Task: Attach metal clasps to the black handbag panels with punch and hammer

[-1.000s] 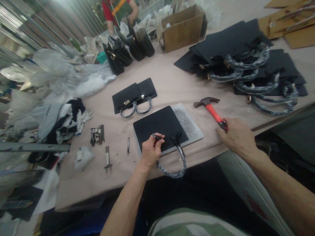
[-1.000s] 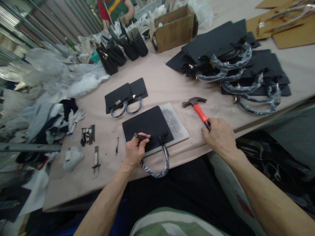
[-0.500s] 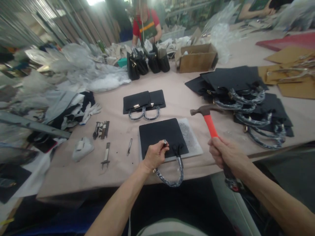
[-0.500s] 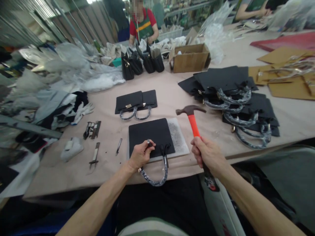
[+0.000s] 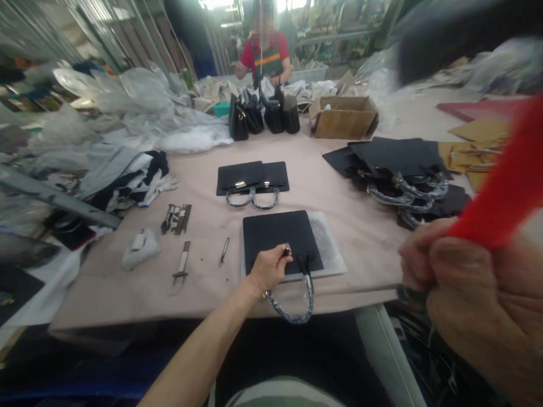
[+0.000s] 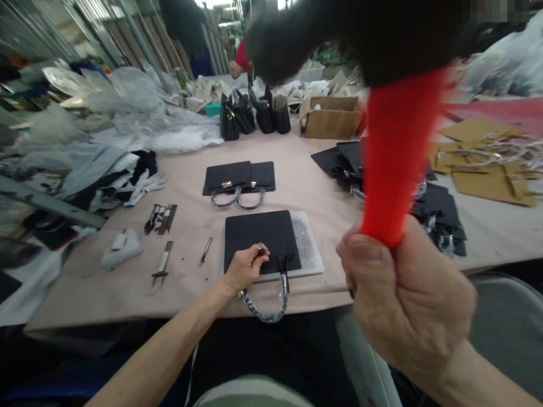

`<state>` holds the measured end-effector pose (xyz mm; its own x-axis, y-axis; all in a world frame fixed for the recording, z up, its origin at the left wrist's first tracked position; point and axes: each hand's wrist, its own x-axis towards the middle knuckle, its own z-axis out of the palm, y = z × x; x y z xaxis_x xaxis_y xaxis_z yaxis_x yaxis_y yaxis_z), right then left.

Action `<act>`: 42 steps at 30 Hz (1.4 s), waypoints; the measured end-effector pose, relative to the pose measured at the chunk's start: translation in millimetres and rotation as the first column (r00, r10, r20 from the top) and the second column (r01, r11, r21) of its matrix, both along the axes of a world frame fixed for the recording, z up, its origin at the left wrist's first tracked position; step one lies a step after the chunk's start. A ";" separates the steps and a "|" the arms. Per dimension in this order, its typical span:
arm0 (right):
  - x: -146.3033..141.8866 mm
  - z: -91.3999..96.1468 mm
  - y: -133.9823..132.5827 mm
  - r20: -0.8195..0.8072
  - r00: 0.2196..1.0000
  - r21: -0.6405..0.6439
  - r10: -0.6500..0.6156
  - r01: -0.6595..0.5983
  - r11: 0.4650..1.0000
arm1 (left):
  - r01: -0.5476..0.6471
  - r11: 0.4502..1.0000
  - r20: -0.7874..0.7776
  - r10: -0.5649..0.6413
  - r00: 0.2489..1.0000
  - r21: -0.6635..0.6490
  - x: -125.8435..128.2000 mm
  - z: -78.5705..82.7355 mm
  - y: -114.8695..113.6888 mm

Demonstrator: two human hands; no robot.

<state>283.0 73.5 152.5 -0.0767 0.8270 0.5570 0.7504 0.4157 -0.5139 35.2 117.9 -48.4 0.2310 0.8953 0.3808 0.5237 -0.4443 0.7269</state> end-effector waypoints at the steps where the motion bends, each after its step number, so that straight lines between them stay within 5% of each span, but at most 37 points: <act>1: -2.0 -4.7 -2.1 -0.018 1.000 0.023 0.006 -0.006 1.000 | 0.001 1.000 -0.001 -0.001 1.000 -0.009 -0.4 -1.3 0.4; 4: 0.1 -32.6 -3.5 0.230 0.944 -0.207 0.235 -0.189 0.960 | 0.007 1.000 -0.030 -0.007 1.000 -0.015 -0.9 -5.0 1.5; 7: 11.9 -54.4 5.1 0.288 0.898 -0.514 0.332 -0.147 0.845 | 0.004 1.000 -0.030 -0.004 1.000 -0.007 -0.5 -5.3 1.5; 13: 46.5 -98.5 43.3 0.073 0.997 -0.749 -0.034 0.077 0.658 | 0.017 1.000 0.037 -0.017 0.999 0.018 0.2 -2.3 1.0; 15: 59.6 -123.1 56.1 0.185 0.978 -0.710 -0.095 0.199 0.675 | 0.021 1.000 0.049 -0.022 0.999 0.012 -0.3 -2.3 1.4; 19: 61.3 -155.5 65.7 0.316 0.944 -0.529 -0.097 0.260 0.808 | -0.002 1.000 0.043 0.003 0.999 -0.021 -2.8 1.9 -0.1; 23: 10.7 -162.7 54.7 0.287 0.954 -0.357 0.082 0.027 0.934 | -0.058 0.997 0.020 0.059 0.998 -0.052 -2.4 10.6 -4.3; 27: -44.8 -175.8 45.2 0.265 0.906 -0.299 0.331 -0.249 0.921 | -0.099 0.972 0.156 0.134 0.979 -0.213 2.8 15.3 -2.9; 29: -55.5 -184.8 43.7 0.272 0.892 -0.286 0.360 -0.282 0.916 | -0.177 0.913 0.387 0.323 0.864 -0.368 0.8 18.0 3.4; 31: -56.0 -190.8 44.0 0.268 0.891 -0.296 0.366 -0.286 0.912 | -0.223 0.840 0.576 0.509 0.639 -0.495 -11.2 23.5 13.0; 33: -52.3 -192.5 45.2 0.258 0.887 -0.310 0.383 -0.299 0.902 | -0.270 0.803 0.612 0.584 0.533 -0.531 -36.1 31.4 22.9; 35: -49.7 -191.0 46.4 0.254 0.887 -0.323 0.387 -0.299 0.898 | -0.366 0.768 0.468 0.620 0.629 -0.526 -71.7 39.2 29.7; 38: -50.1 -188.0 47.1 0.258 0.886 -0.329 0.385 -0.295 0.897 | -0.575 0.667 -0.052 0.631 0.774 -0.473 -129.1 45.6 31.5; 40: -51.2 -188.1 47.3 0.261 0.887 -0.316 0.381 -0.294 0.902 | -0.708 0.617 -0.464 0.544 0.699 -0.344 -158.0 46.5 27.4; 42: -51.3 -190.2 47.9 0.267 0.887 -0.295 0.376 -0.297 0.908 | -0.766 0.613 -0.695 0.465 0.549 -0.195 -174.0 46.0 20.4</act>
